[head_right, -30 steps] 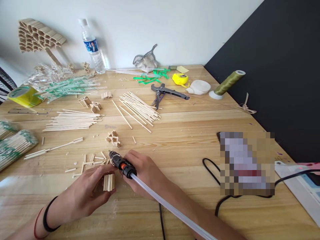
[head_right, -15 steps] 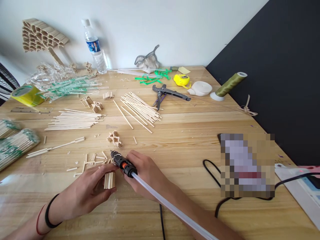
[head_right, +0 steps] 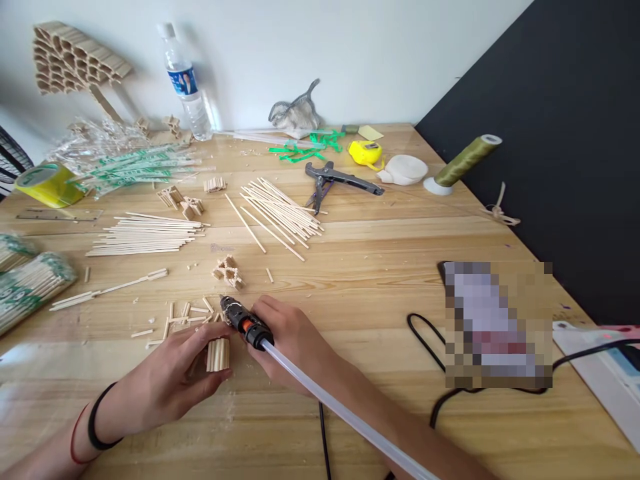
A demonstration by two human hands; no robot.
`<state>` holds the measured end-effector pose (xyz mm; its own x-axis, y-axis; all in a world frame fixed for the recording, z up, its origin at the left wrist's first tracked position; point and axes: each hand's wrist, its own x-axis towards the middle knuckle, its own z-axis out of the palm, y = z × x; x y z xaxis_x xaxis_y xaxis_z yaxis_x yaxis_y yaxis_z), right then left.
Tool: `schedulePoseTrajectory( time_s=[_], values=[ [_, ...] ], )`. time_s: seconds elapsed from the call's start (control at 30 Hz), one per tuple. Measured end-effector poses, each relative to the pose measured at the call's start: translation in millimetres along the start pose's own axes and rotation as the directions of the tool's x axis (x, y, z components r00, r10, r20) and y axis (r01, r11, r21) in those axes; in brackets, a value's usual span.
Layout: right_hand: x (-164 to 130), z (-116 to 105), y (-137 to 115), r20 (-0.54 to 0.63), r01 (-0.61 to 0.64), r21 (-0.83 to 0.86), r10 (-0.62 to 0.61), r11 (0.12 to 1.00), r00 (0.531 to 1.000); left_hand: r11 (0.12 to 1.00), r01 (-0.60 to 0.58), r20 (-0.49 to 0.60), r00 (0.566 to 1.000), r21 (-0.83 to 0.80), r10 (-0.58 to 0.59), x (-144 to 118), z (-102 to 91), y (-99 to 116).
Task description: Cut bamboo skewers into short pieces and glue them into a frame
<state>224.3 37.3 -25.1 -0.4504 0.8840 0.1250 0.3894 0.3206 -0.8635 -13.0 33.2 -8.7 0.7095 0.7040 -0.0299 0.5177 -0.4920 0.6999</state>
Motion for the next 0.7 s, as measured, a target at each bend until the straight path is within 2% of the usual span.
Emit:
schedulePoseTrajectory(
  time_s=[0.7],
  values=[
    [-0.3,-1.3,-3.2,-0.003,0.011,-0.006,-0.011,1.000,1.000,1.000,-0.005,-0.004,1.000,-0.010,0.005,0.7,-1.6,1.4]
  ],
)
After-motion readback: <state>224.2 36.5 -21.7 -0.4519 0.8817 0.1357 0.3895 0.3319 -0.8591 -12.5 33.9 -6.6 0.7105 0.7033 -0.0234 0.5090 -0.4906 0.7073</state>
